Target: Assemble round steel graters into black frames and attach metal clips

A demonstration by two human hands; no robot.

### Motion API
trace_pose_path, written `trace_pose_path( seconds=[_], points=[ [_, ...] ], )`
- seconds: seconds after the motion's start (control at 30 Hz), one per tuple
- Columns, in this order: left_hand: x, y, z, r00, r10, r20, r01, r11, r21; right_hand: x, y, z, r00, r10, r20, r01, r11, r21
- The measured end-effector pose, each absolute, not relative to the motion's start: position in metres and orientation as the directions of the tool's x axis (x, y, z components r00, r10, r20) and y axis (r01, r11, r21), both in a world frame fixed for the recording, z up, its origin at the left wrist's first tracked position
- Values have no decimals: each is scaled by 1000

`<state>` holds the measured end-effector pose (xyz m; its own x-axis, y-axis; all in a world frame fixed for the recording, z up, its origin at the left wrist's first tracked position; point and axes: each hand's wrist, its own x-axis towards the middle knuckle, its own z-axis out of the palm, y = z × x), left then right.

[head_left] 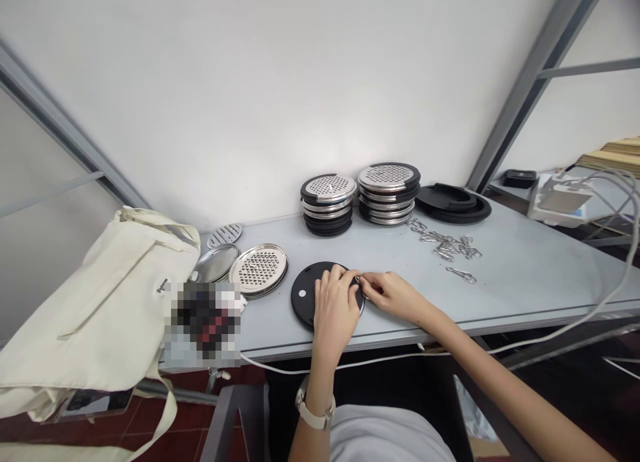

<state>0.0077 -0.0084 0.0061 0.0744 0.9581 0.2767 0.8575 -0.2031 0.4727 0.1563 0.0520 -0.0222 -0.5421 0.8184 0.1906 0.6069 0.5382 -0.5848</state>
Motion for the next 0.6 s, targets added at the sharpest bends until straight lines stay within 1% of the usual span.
trace_pose_path(
  seconds=[0.1,0.23,0.6],
  points=[
    [8,-8,6,74,960,271,850,-203,486,156,52,-22,-538,822,185,619,535,-575],
    [8,-9,6,79,958,275,855,-207,476,156,52,-21,-533,826,183,623,529,-576],
    [8,-9,7,99,955,280,872,-219,439,156,52,-22,-520,835,180,601,507,-618]
  ],
)
